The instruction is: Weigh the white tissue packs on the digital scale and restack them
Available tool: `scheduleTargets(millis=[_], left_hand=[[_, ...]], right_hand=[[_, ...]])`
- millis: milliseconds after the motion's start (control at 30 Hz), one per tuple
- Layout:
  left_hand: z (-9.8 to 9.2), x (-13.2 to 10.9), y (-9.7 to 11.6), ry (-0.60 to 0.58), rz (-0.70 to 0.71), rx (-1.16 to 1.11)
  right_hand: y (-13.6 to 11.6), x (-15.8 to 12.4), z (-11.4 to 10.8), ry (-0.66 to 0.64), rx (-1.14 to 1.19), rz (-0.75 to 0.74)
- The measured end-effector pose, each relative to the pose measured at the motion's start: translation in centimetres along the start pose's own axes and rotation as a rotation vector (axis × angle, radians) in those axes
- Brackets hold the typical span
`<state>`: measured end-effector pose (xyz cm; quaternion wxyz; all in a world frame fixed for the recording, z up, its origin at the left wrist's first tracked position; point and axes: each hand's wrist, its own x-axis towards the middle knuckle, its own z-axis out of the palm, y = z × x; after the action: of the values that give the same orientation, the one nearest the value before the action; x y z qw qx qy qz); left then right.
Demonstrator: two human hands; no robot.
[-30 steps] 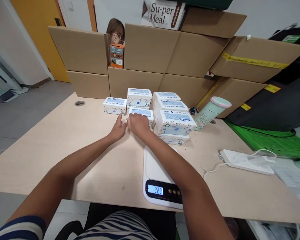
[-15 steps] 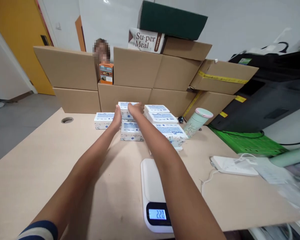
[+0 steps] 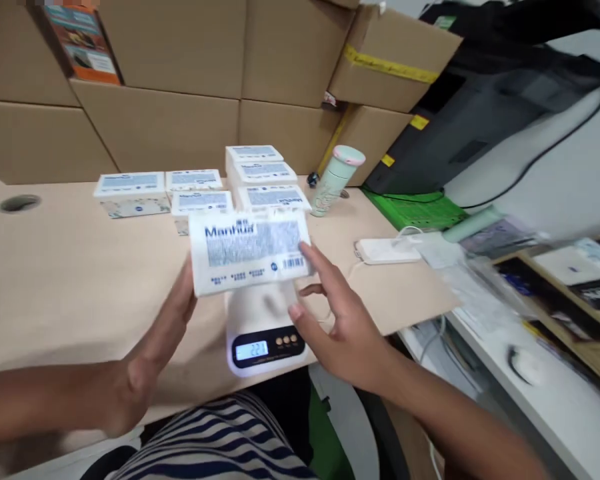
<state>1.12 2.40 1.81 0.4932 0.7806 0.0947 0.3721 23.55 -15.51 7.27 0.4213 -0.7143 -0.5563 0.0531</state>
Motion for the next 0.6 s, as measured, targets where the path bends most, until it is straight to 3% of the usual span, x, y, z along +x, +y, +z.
scheduleTargets(millis=[100, 200, 300, 400, 500, 600], left_hand=[[3.1, -3.5, -3.3, -0.219, -0.016, -0.095], [3.6, -3.9, -5.0, -0.302, -0.049, -0.079], [2.0, -3.7, -5.9, -0.208, -0.136, -0.002], [-0.7, -3.6, -7.9, -0.017, -0.213, 0.090], [-3.4, -3.4, -10.2, 0.149, -0.299, 0.144], [-4.4, -3.0, -10.7, 0.235, -0.364, 0.149]], right_hand=[[4.5, -3.5, 0.4, -0.016, -0.004, 0.144], [7.8, -3.8, 1.1, -0.083, 0.038, 0.243], [9.3, -3.8, 1.6, -0.151, 0.152, 0.218], [10.9, -4.5, 2.1, -0.179, 0.312, 0.097], [13.5, -5.6, 2.7, -0.023, 0.335, 0.041], [15.3, -6.7, 3.2, 0.146, 0.272, 0.099]])
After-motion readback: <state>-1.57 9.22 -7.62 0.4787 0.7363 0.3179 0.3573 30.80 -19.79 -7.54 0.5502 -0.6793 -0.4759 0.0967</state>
